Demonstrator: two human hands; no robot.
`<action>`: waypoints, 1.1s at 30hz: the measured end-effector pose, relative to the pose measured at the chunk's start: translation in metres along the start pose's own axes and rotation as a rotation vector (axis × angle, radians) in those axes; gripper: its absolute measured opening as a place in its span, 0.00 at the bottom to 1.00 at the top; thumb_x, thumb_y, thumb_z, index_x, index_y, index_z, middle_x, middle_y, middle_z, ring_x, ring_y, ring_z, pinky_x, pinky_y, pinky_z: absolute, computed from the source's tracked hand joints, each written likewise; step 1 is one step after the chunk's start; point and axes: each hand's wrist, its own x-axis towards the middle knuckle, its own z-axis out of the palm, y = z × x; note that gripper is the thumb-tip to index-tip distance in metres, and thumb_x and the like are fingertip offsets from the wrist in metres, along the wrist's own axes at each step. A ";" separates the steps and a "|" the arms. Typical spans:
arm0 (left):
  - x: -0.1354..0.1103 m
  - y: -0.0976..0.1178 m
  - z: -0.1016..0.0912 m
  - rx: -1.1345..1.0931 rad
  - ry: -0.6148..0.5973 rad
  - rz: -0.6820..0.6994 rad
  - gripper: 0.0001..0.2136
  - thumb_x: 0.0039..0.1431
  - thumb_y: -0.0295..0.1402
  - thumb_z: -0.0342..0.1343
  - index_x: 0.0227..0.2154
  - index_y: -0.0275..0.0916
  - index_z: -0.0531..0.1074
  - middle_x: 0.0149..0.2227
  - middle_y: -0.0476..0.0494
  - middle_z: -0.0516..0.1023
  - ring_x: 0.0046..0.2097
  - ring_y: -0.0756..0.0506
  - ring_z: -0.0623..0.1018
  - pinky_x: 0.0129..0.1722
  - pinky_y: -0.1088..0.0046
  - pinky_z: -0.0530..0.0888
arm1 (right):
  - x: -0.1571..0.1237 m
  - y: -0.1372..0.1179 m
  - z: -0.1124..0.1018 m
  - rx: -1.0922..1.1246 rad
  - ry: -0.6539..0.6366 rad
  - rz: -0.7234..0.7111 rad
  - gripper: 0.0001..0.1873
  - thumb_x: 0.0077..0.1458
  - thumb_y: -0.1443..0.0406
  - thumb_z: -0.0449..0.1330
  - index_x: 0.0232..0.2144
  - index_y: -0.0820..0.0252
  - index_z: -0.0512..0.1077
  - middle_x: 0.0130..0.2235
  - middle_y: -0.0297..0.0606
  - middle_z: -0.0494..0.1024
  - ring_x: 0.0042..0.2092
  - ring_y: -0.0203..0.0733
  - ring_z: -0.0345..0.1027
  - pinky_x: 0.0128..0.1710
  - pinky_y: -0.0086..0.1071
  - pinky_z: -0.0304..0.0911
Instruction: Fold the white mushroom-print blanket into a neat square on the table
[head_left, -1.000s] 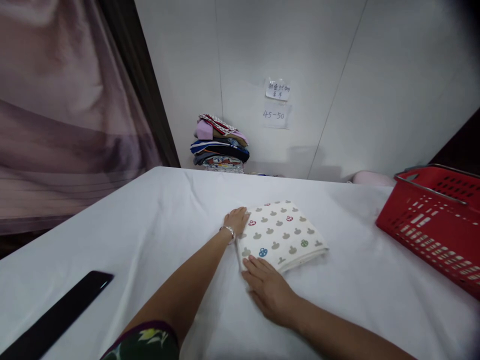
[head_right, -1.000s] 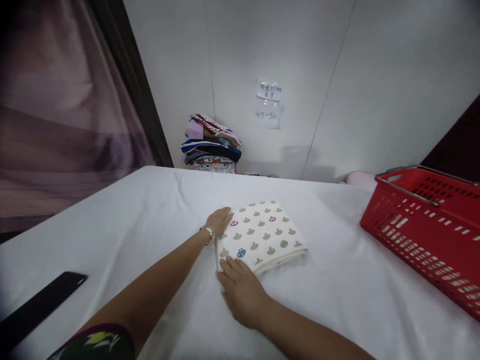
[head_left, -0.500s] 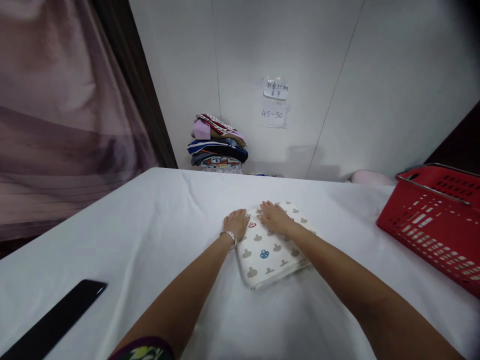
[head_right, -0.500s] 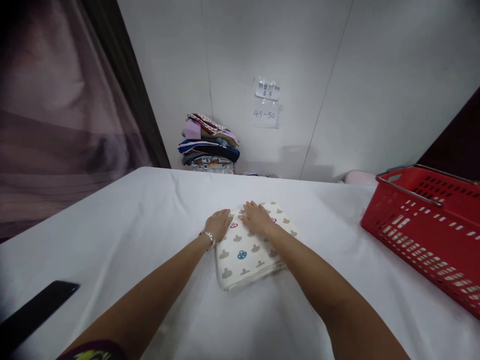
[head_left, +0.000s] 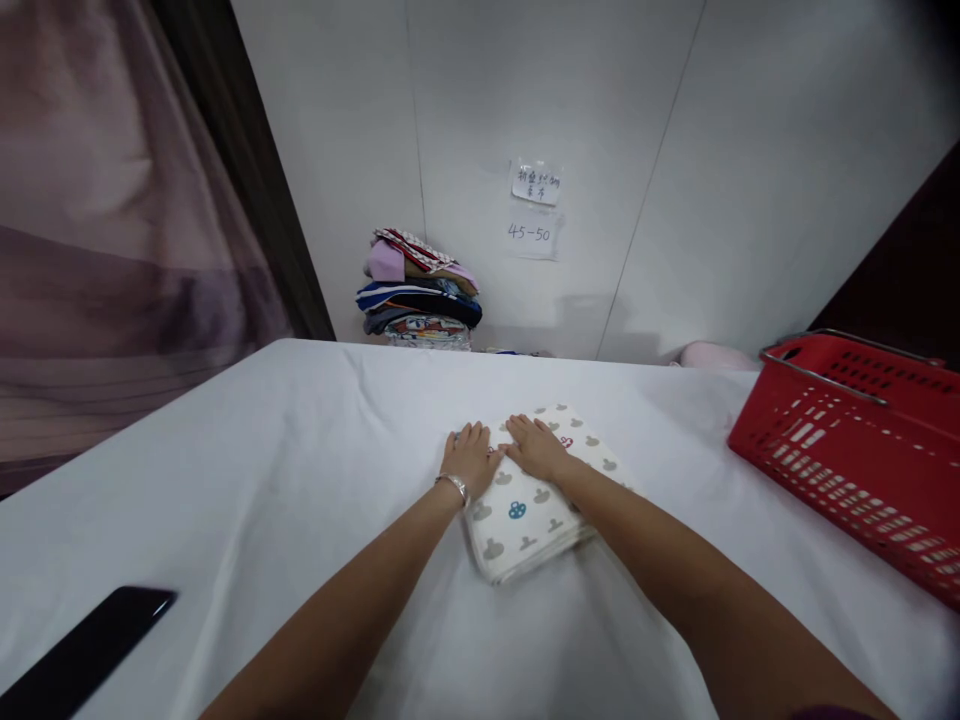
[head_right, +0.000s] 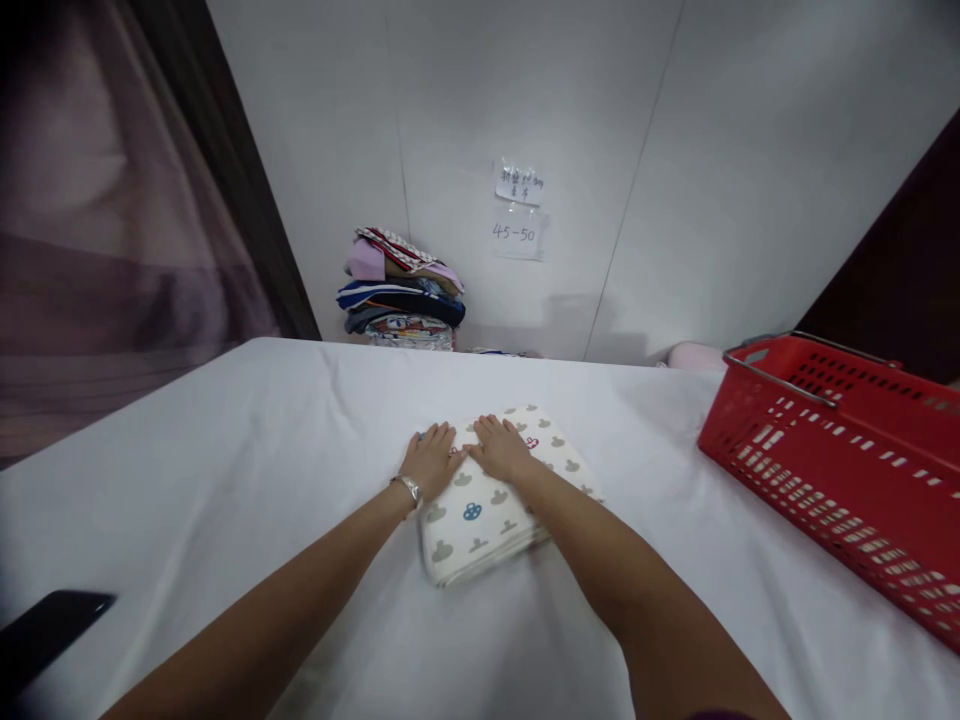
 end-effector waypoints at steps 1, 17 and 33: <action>-0.003 0.001 0.003 -0.002 0.003 0.016 0.27 0.61 0.44 0.35 0.59 0.36 0.54 0.63 0.40 0.50 0.64 0.41 0.48 0.61 0.56 0.44 | 0.001 0.002 -0.002 0.002 -0.014 -0.006 0.29 0.60 0.52 0.41 0.58 0.63 0.56 0.62 0.45 0.55 0.63 0.46 0.42 0.59 0.41 0.39; -0.008 0.004 0.007 -0.002 -0.010 0.013 0.27 0.61 0.44 0.34 0.60 0.35 0.52 0.64 0.41 0.48 0.64 0.42 0.47 0.61 0.56 0.43 | 0.003 0.063 -0.019 0.084 -0.083 0.089 0.26 0.61 0.56 0.42 0.58 0.61 0.57 0.62 0.43 0.54 0.63 0.46 0.40 0.59 0.41 0.39; 0.052 -0.032 -0.020 -0.105 -0.320 -0.073 0.35 0.44 0.56 0.51 0.53 0.41 0.63 0.57 0.39 0.64 0.56 0.37 0.66 0.51 0.65 0.64 | 0.023 0.120 -0.030 0.340 -0.177 0.373 0.43 0.43 0.49 0.61 0.58 0.59 0.57 0.59 0.44 0.61 0.57 0.52 0.58 0.54 0.38 0.54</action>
